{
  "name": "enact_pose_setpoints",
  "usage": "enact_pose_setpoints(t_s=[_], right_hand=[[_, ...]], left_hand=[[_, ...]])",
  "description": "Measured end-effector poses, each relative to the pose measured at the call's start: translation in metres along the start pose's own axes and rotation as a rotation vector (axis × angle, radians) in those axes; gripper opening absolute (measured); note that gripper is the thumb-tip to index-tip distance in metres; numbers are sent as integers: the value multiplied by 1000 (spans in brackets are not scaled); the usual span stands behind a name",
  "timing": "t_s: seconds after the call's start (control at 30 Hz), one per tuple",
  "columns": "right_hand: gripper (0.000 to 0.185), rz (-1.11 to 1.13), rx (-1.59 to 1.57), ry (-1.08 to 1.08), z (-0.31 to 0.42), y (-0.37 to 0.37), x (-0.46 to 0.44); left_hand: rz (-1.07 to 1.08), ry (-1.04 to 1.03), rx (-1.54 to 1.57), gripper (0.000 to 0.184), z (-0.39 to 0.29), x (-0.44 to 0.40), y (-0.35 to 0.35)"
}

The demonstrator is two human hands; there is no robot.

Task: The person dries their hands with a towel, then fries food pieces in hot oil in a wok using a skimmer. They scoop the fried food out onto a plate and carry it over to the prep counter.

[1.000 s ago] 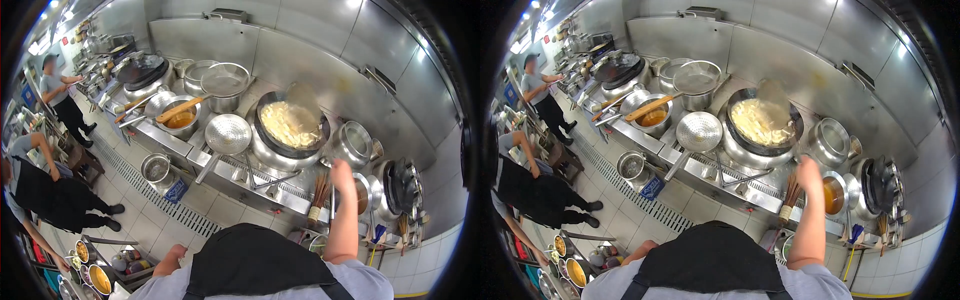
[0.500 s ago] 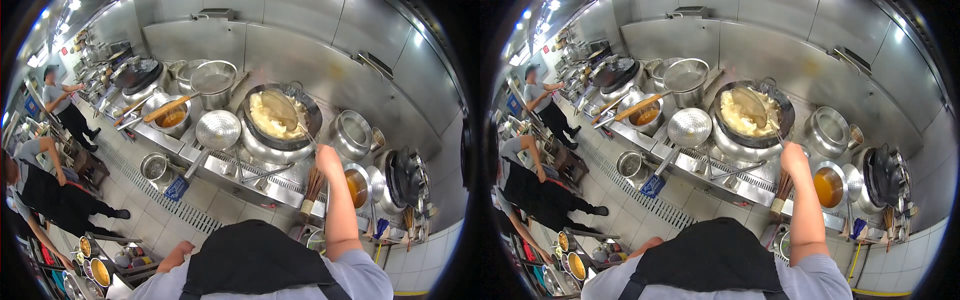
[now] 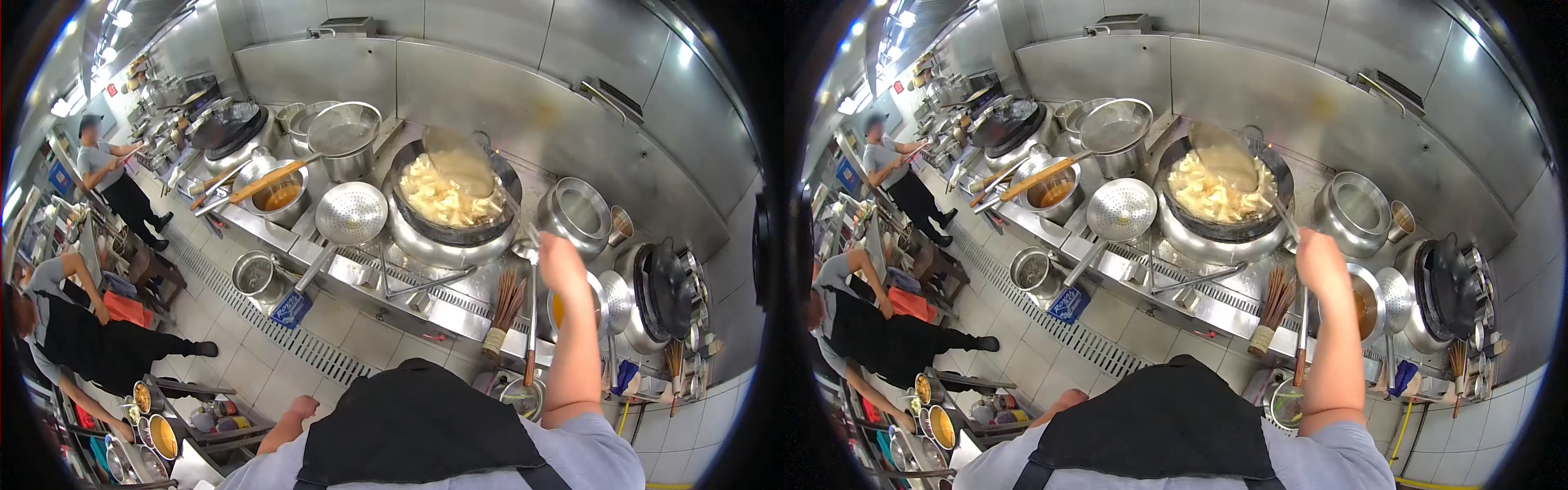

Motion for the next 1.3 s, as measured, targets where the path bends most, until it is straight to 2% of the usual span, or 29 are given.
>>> enact_pose_setpoints(t_s=[0.03, 0.1, 0.2, 0.27, 0.33, 0.37, 0.43, 0.53, 0.6, 0.67, 0.73, 0.83, 0.9, 0.97, 1.03, 1.1, 1.13, 1.17, 1.2, 1.23, 1.3], right_hand=[[25, -5, -41, 0, 3, 14, 11], [25, -9, -82, 7, 5, 16, 12], [24, 150, 94, -46, -4, -45, -13], [23, 88, 77, -95, -11, -44, -16], [20, 16, 22, -56, -21, -18, -8], [22, -87, -10, -49, -30, 4, -1], [24, -195, -95, -59, -66, 35, 4], [25, -296, -42, -142, -137, 72, -1], [25, -282, 11, -321, -186, 88, -4], [25, -272, 57, -405, -252, 84, -18], [21, -296, 25, -609, -320, 68, -26], [19, -347, -53, -656, -372, 29, -42], [19, -246, 69, -585, -423, -35, -80], [20, -161, 96, -572, -444, -73, -107], [14, -246, -1266, -819, -465, -145, -104], [9, -383, -1617, -790, -447, -130, -93], [8, -349, -1621, -867, -438, -120, -80], [9, -462, -1514, -903, -432, -101, -65], [10, -326, -1241, -855, -410, -72, -54], [19, -393, -1141, -793, -403, -52, -47], [13, -240, -719, -682, -375, -6, -42]], left_hand=[[-73, -110, -148, 20, -9, -5, -4], [-73, -55, -96, 21, -2, -14, -8], [5, -99, -85, 23, 0, -27, -28], [54, -77, -51, 24, -8, -16, -22], [80, -33, -15, 25, -7, -13, -19], [42, -83, -74, 25, -6, -12, -25], [6, -149, -144, 26, -16, -11, -26], [-9, 115, 276, 27, -37, 52, 7], [-58, 188, 448, 29, -32, 57, 15], [-54, 142, 429, 31, -21, 49, -7], [0, 309, 517, 32, -3, 52, -29], [69, 582, 669, 33, 23, 71, -74], [77, 597, 674, 33, 37, 81, -93], [66, 539, 647, 32, 25, 86, -76], [36, 497, 627, 31, 18, 95, -61], [7, 453, 608, 31, 7, 100, -49], [-11, 428, 596, 30, 3, 101, -43], [-31, 401, 582, 30, -3, 100, -36], [-49, 366, 578, 30, -7, 98, -31], [-67, 333, 570, 30, -12, 96, -25], [-109, 184, 633, 30, -16, 82, -23]])
Point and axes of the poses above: each hand's wrist, its own x-axis away from the middle knuckle, its own y-axis out of the back of the hand, z = x × y, the point moved 10 cm from there along -x, towards the middle knuckle, and after that the axes turned 9 degrees about z, right-handed, at the moved point
